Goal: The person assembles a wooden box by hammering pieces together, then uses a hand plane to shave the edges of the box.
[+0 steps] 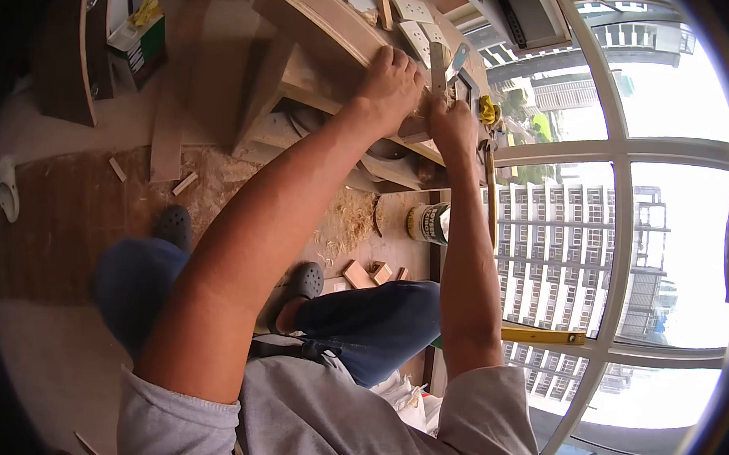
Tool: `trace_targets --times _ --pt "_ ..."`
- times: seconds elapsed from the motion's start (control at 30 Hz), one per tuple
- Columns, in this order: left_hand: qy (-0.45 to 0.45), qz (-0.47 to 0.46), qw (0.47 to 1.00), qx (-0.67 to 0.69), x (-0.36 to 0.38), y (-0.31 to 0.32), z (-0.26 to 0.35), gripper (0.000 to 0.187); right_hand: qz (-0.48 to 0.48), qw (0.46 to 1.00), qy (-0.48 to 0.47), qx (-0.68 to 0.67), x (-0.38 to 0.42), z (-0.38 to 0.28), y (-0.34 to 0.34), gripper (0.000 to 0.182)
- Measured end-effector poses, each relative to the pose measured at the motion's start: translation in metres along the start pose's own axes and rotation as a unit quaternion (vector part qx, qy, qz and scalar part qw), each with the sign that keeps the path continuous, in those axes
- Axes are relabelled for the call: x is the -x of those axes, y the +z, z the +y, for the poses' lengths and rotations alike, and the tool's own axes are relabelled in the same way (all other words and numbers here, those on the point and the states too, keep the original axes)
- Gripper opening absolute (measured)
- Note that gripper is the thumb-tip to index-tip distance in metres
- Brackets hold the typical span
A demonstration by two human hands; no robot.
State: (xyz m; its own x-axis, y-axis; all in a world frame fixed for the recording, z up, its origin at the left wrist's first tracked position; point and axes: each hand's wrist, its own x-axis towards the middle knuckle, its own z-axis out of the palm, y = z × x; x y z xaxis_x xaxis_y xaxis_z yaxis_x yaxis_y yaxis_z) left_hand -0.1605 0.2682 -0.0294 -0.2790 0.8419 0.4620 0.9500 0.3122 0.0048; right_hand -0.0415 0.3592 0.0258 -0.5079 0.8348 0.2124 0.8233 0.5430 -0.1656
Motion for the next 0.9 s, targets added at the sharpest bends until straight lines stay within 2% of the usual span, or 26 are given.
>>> trace_targets --times 0.07,0.1,0.13,0.2,0.23,0.33,0.4,0.43,0.47,0.53,0.57,0.67,0.73,0.83,0.87,0.9 --pt "-0.004 0.006 1.0 0.008 0.002 0.005 0.002 0.071 -0.007 1.0 -0.009 0.021 0.052 0.008 -0.003 0.057" --pt "-0.005 0.015 1.0 0.01 0.0 0.005 0.002 0.07 0.01 0.998 -0.057 -0.036 0.08 0.012 -0.006 0.055" --pt "-0.006 0.015 1.0 0.008 0.002 0.006 0.003 0.07 0.009 0.997 -0.059 -0.038 0.074 0.008 -0.008 0.055" --pt "-0.012 0.011 1.0 -0.002 0.002 0.002 0.003 0.07 -0.05 0.998 0.019 0.016 0.044 -0.006 -0.015 0.055" --pt "-0.011 0.012 1.0 -0.002 0.001 0.0 0.005 0.07 -0.015 1.0 0.002 0.004 0.023 -0.002 -0.007 0.055" --pt "-0.005 -0.01 1.0 0.003 0.001 0.002 0.004 0.073 -0.035 0.999 -0.001 0.013 -0.007 -0.003 -0.007 0.058" --pt "-0.011 0.009 1.0 0.012 0.0 0.004 0.004 0.077 -0.036 0.999 0.039 0.004 0.037 -0.001 -0.01 0.057" --pt "-0.02 0.012 1.0 0.009 -0.004 0.004 -0.002 0.077 -0.016 1.0 -0.012 0.009 0.063 0.021 -0.003 0.052" --pt "-0.018 0.006 1.0 0.006 -0.003 0.002 0.0 0.077 -0.051 0.999 -0.003 -0.014 0.09 0.014 -0.019 0.047" --pt "-0.005 -0.005 1.0 0.001 0.003 0.002 0.007 0.077 -0.065 0.997 0.029 -0.012 0.077 0.013 -0.02 0.048" --pt "-0.008 0.002 1.0 -0.001 0.003 0.003 0.008 0.076 -0.055 0.998 0.026 0.023 0.057 0.007 -0.018 0.051" --pt "-0.013 0.001 1.0 -0.007 0.001 -0.001 0.003 0.076 -0.026 1.0 0.017 0.0 -0.018 0.016 0.006 0.055" --pt "-0.011 -0.009 1.0 -0.001 -0.002 0.005 0.003 0.077 -0.018 1.0 0.013 -0.001 0.007 0.007 0.002 0.054" --pt "-0.024 0.034 0.999 0.0 -0.004 0.013 0.005 0.082 -0.029 0.999 0.004 -0.03 0.082 0.01 -0.015 0.052" --pt "-0.024 0.018 1.0 -0.001 -0.003 0.007 0.002 0.084 -0.045 0.997 -0.001 -0.062 0.093 0.009 -0.02 0.051" --pt "-0.017 -0.001 1.0 0.0 0.0 0.002 0.005 0.086 -0.053 0.998 0.008 -0.033 0.079 0.008 -0.017 0.052"
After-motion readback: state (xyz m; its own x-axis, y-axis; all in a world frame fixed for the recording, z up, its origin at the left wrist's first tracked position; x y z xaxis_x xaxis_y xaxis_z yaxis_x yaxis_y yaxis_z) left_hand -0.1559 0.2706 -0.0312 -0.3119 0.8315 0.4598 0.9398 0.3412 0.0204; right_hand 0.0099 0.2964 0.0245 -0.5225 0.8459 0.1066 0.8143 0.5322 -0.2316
